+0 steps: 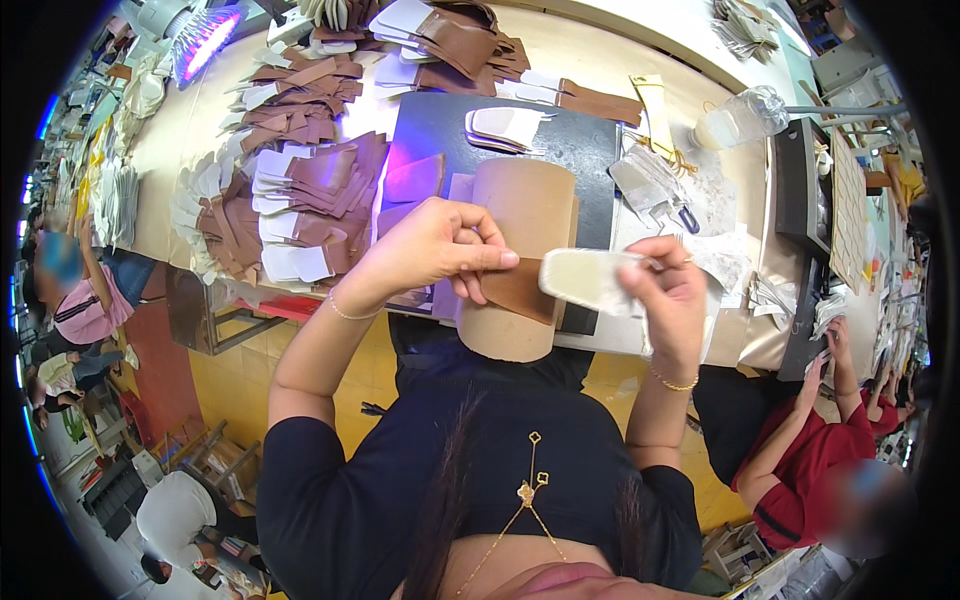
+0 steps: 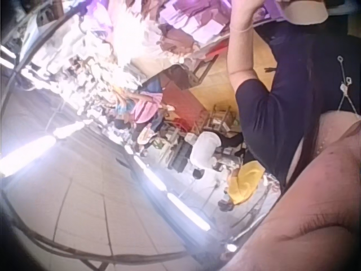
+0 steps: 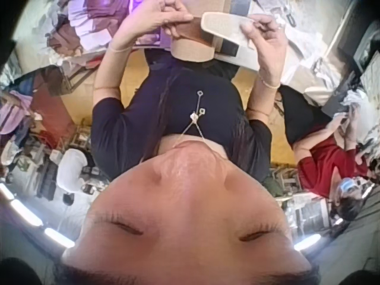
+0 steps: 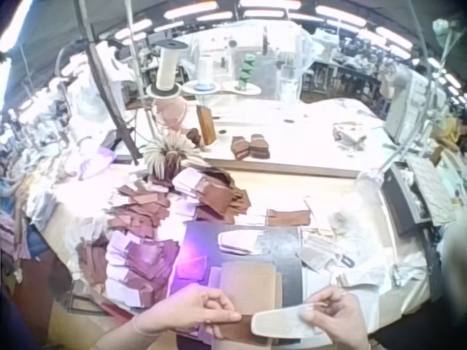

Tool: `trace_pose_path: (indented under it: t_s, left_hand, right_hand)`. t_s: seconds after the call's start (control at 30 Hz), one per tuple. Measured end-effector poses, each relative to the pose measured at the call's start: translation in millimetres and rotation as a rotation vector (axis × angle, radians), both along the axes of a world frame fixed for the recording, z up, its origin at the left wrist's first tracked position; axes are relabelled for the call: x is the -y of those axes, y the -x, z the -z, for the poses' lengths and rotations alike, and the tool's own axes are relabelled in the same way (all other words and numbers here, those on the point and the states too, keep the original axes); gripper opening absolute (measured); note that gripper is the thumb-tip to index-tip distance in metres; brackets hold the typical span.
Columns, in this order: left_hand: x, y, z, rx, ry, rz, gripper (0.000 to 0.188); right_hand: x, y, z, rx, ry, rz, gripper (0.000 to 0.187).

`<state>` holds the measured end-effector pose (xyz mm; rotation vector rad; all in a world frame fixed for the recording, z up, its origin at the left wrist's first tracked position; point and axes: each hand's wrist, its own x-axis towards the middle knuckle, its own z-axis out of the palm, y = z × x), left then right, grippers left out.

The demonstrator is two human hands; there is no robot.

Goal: The person repeatedly picks up small brown leather pieces and white fabric pieces from a table, aligns them, and places them into a stack. The person handles the items one at a time and maintains a steady workflow throughout the clip.

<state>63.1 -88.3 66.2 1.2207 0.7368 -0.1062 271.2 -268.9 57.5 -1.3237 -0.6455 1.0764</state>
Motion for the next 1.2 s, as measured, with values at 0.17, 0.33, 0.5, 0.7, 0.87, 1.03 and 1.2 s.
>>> trace_pose_path:
  t_s: [0.17,0.33,0.5,0.7,0.87,1.03,1.2]
  left_hand:
    - [4,16,11,-0.012,0.126,-0.058,0.041]
    - [7,22,16,-0.004,0.163,-0.064,0.050]
    - [7,22,16,-0.004,0.165,-0.058,0.053]
    - [6,21,16,-0.016,0.191,-0.057,0.039]
    - [7,19,17,-0.005,0.195,-0.028,0.024]
    - [8,19,16,-0.024,0.144,-0.029,0.020]
    - [9,19,17,-0.006,0.101,-0.030,0.020]
  right_hand:
    - [-11,25,13,-0.137,0.116,-0.118,0.018]
    - [-15,34,13,-0.121,0.135,-0.129,0.018]
    - [-13,39,11,-0.084,0.142,-0.099,0.017]
    - [-11,44,14,-0.017,0.111,-0.083,0.016]
    - [-11,46,16,0.037,0.130,-0.079,0.016]
    - [-9,47,33,0.048,0.130,-0.074,0.022]
    - [-10,50,50,0.007,0.066,-0.043,0.029]
